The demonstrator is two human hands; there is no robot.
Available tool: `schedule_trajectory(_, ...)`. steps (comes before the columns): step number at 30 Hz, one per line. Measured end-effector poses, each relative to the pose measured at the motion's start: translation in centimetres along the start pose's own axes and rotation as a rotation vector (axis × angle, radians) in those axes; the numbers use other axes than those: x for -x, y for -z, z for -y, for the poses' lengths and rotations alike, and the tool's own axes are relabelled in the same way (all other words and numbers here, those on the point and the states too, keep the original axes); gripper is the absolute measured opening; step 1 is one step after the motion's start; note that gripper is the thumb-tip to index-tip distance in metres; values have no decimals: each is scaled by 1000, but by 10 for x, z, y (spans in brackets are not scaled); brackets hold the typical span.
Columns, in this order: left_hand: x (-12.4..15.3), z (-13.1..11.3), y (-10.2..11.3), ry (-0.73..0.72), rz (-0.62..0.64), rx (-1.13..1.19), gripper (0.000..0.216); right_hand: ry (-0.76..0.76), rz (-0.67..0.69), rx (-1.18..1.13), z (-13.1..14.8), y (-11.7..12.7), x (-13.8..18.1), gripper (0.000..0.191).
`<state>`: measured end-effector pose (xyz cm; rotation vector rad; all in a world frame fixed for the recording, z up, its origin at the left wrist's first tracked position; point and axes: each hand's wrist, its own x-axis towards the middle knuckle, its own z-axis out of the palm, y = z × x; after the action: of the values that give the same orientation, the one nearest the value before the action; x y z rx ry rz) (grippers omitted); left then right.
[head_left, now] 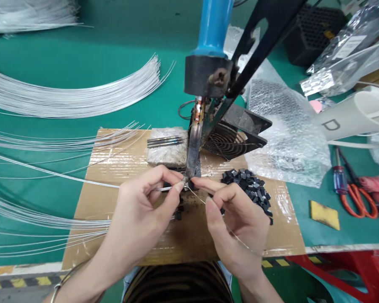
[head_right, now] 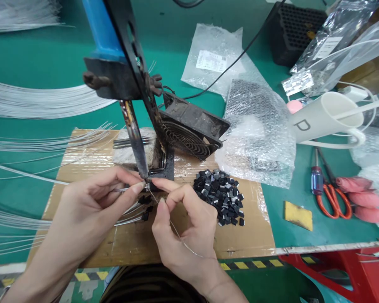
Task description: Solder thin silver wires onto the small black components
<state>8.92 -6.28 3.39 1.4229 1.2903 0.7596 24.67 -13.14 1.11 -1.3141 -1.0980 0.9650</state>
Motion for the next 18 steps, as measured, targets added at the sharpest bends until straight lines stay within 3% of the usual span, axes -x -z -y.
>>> schedule_trajectory(18, -2, -3, 3, 27, -22, -18, 7, -2, -16, 42, 8, -1, -6, 24)
